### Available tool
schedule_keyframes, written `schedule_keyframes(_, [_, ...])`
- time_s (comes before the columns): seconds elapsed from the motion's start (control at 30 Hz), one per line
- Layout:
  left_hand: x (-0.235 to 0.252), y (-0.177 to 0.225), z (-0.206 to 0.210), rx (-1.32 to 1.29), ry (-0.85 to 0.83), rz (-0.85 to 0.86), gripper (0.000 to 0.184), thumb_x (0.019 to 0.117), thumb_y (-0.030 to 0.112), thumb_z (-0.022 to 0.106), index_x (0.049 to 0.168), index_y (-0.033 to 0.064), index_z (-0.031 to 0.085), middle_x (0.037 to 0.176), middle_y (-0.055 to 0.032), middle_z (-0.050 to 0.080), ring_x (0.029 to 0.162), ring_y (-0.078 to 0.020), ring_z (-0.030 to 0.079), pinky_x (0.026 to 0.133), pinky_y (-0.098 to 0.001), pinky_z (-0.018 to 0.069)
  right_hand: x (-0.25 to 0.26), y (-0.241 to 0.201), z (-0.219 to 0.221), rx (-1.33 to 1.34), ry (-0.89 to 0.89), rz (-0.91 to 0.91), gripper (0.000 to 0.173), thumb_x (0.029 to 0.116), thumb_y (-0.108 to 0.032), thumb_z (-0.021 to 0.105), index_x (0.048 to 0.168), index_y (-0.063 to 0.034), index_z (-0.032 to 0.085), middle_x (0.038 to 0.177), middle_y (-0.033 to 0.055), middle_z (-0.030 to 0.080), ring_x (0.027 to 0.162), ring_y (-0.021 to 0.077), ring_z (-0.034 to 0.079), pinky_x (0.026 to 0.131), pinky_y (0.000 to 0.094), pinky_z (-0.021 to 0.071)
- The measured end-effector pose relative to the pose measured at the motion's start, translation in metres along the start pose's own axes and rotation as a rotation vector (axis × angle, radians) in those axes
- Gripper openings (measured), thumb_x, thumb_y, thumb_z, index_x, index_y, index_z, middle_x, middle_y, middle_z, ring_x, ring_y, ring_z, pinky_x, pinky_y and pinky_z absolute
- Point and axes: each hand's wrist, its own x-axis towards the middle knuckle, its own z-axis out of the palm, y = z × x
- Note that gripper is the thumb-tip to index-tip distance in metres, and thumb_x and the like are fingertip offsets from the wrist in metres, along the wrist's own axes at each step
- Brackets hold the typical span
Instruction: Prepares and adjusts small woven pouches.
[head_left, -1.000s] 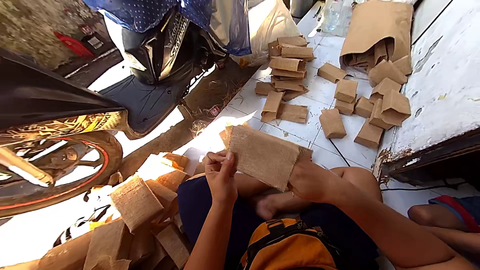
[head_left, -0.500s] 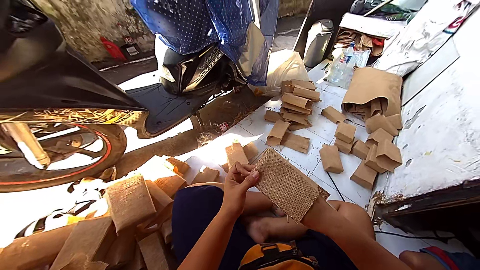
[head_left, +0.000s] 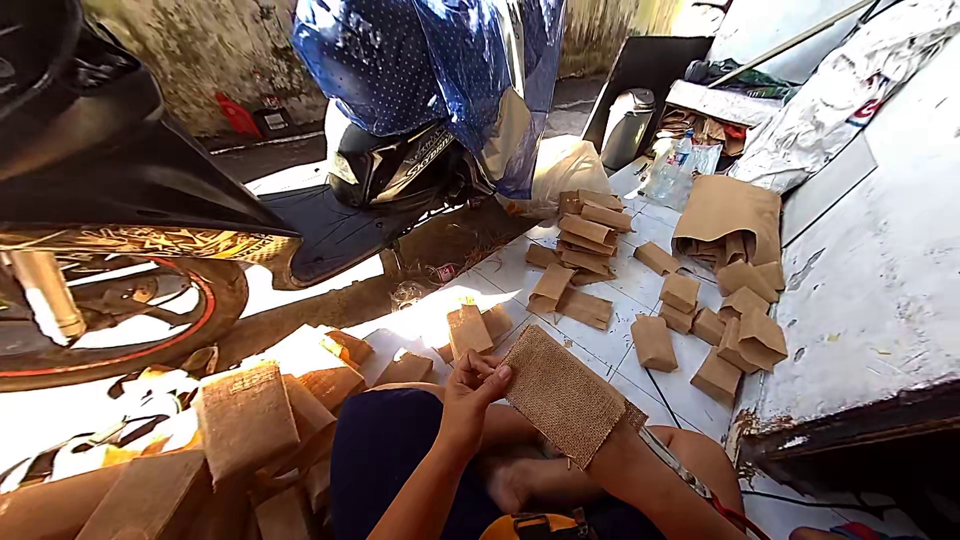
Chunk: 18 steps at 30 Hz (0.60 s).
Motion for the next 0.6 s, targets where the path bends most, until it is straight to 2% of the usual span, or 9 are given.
schedule_keyframes(0.03, [0.000, 0.000, -0.001, 0.002, 0.002, -0.004, 0.018, 0.0893, -0.001, 0.065, 0.090, 0.0110, 0.052, 0.094, -0.0034, 0.072, 0.081, -0.0122, 0.072, 0.072, -0.0299, 0.0617, 0.000, 0.004, 0.008, -0.028, -0.073, -0.015, 0.024, 0.0921, -0.016, 0.064, 0.101, 0.0020, 0.076, 0.102, 0.0205, 0.076, 0.103, 0.0364, 0.073, 0.089, 0.0526, 0.0575])
schedule_keyframes(0.07, [-0.001, -0.001, -0.001, 0.001, 0.007, -0.011, 0.018, 0.0893, -0.001, 0.065, 0.090, 0.0107, 0.052, 0.093, -0.0035, 0.072, 0.081, -0.0124, 0.072, 0.072, -0.0300, 0.0617, 0.004, 0.002, 0.003, 0.001, -0.260, 0.038, 0.032, 0.0993, -0.017, 0.055, 0.114, 0.0057, 0.072, 0.116, 0.0256, 0.072, 0.117, 0.0419, 0.067, 0.100, 0.0571, 0.0509])
schedule_keyframes(0.13, [-0.001, -0.001, -0.002, 0.003, 0.008, -0.027, 0.017, 0.0896, -0.001, 0.065, 0.091, 0.0104, 0.052, 0.092, -0.0026, 0.072, 0.081, -0.0122, 0.072, 0.073, -0.0301, 0.0618, 0.010, 0.002, -0.004, 0.088, -0.433, 0.102, 0.038, 0.1028, -0.018, 0.048, 0.123, 0.0092, 0.067, 0.126, 0.0296, 0.067, 0.126, 0.0462, 0.060, 0.106, 0.0601, 0.0440])
schedule_keyframes(0.2, [-0.001, -0.001, -0.004, -0.002, 0.000, -0.041, 0.017, 0.0904, -0.001, 0.064, 0.091, 0.0108, 0.052, 0.092, -0.0022, 0.071, 0.081, -0.0124, 0.071, 0.073, -0.0300, 0.0617, 0.008, 0.010, 0.006, 0.101, -0.372, 0.049, 0.037, 0.1018, -0.021, 0.051, 0.118, 0.0069, 0.070, 0.120, 0.0278, 0.070, 0.119, 0.0448, 0.065, 0.102, 0.0601, 0.0478])
schedule_keyframes(0.3, [0.001, -0.002, -0.005, -0.004, 0.002, -0.073, 0.017, 0.0907, -0.002, 0.062, 0.091, 0.0109, 0.051, 0.093, -0.0026, 0.071, 0.081, -0.0128, 0.071, 0.073, -0.0308, 0.0617, 0.012, 0.016, 0.008, 0.106, -0.358, 0.025, 0.038, 0.1011, -0.023, 0.053, 0.120, 0.0038, 0.071, 0.122, 0.0241, 0.070, 0.121, 0.0396, 0.065, 0.105, 0.0550, 0.0471])
schedule_keyframes(0.37, [0.002, -0.002, -0.004, -0.012, -0.010, -0.080, 0.017, 0.0910, -0.002, 0.063, 0.092, 0.0103, 0.051, 0.094, -0.0029, 0.070, 0.081, -0.0130, 0.071, 0.073, -0.0312, 0.0621, 0.015, 0.025, 0.010, 0.148, -0.340, -0.018, 0.039, 0.1022, -0.026, 0.055, 0.123, 0.0037, 0.070, 0.124, 0.0247, 0.069, 0.121, 0.0401, 0.063, 0.107, 0.0564, 0.0439])
schedule_keyframes(0.43, [0.002, -0.001, -0.003, -0.015, -0.017, -0.079, 0.017, 0.0911, -0.002, 0.064, 0.093, 0.0096, 0.052, 0.095, -0.0037, 0.071, 0.082, -0.0138, 0.072, 0.073, -0.0317, 0.0623, 0.013, 0.035, 0.023, 0.124, -0.236, -0.094, 0.040, 0.1013, -0.032, 0.055, 0.118, 0.0016, 0.071, 0.118, 0.0240, 0.070, 0.115, 0.0408, 0.066, 0.101, 0.0593, 0.0480])
schedule_keyframes(0.5, [0.002, -0.001, -0.003, -0.003, -0.015, -0.082, 0.017, 0.0908, -0.002, 0.063, 0.093, 0.0098, 0.051, 0.095, -0.0040, 0.071, 0.082, -0.0145, 0.072, 0.073, -0.0320, 0.0624, 0.014, 0.026, 0.008, 0.098, -0.216, -0.065, 0.031, 0.0942, -0.023, 0.066, 0.110, 0.0031, 0.074, 0.111, 0.0254, 0.073, 0.111, 0.0433, 0.069, 0.094, 0.0622, 0.0517])
schedule_keyframes(0.6, [0.002, -0.001, -0.004, 0.005, -0.021, -0.082, 0.018, 0.0902, 0.000, 0.065, 0.094, 0.0102, 0.051, 0.096, -0.0040, 0.071, 0.082, -0.0139, 0.072, 0.073, -0.0310, 0.0621, 0.012, 0.035, 0.014, 0.159, -0.377, 0.058, 0.037, 0.0944, -0.025, 0.067, 0.118, 0.0037, 0.071, 0.120, 0.0268, 0.069, 0.121, 0.0449, 0.062, 0.103, 0.0640, 0.0441])
